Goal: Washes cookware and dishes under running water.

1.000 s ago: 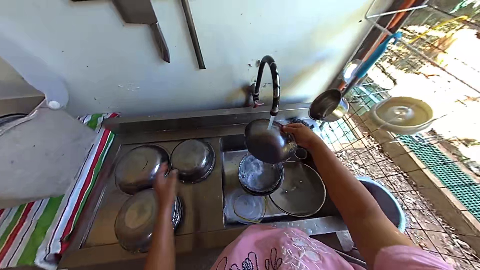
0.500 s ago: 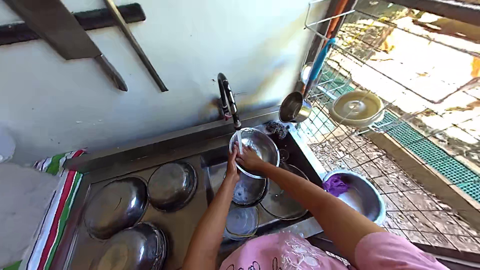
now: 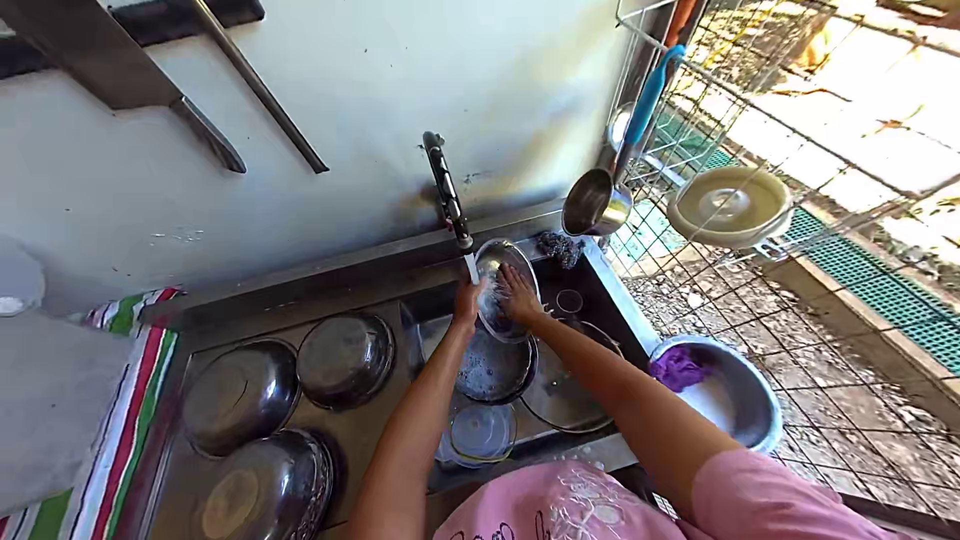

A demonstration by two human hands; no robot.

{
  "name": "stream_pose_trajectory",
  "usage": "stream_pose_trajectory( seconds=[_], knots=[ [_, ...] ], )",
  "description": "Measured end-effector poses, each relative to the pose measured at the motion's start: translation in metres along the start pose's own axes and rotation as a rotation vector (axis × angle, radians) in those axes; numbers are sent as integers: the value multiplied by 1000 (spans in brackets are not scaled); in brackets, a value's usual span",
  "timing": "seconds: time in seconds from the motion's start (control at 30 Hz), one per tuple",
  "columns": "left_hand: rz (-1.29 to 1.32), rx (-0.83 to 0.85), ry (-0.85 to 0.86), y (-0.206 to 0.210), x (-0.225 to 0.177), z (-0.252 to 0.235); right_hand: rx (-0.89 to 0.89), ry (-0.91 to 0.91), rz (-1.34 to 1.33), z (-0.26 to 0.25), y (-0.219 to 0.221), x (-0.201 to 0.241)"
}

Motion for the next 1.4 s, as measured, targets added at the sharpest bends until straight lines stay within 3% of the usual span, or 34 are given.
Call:
stream_pose_trajectory(
  seconds=[0.07,0.13,0.2,0.3,0.43,0.63,0.77,0.83,0.93,1.03,1.1,1.17,1.23,1.27,1.4],
  knots=[
    [-115,4,38,1,-1,-15,136,136,-200,19,10,6],
    [-249,30,69,5,2,-33,263,242,-587,51,-1,40],
    [-354,59,61,5,-2,-41,287,199,-893,77,-16,70],
    [-298,33,39,-2,-2,-55,185,-1,-661,86,-11,63],
    [-269,97,11,-1,-16,-56,173,-54,-243,78,11,12],
    [-420,-47,263,10,-27,-17,16,32,-552,88,-72,73],
    [-361,44,399,3,-38,-19,-108,106,-569,100,-86,89],
    [-228,89,264,-9,-30,-22,-150,130,-692,105,-104,85],
    [-24,19,46,-27,10,-16,-201,224,-1051,95,-120,62],
    [222,-105,-284,-35,44,-4,-260,395,-1383,83,-125,34],
    [372,-87,-348,-37,42,2,-303,539,-1457,77,-111,9],
    [343,-149,-297,-43,24,2,-335,670,-1368,78,-80,-16],
    [173,-200,-203,-51,2,-2,-223,768,-1174,86,-34,-33],
    [66,-147,-137,-54,-8,-8,-127,756,-1050,91,-9,-35],
    [-310,200,70,-25,-65,-22,417,238,-310,126,74,-1]
  ],
)
Point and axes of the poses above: each hand's wrist, its own z-axis away from the middle knuckle, its own y-axis out of the palm, x = y × z, the point moved 6 cm from there along -z, towards the middle knuckle, and after that the axes turned 15 degrees about y, right-handed, at the moved point
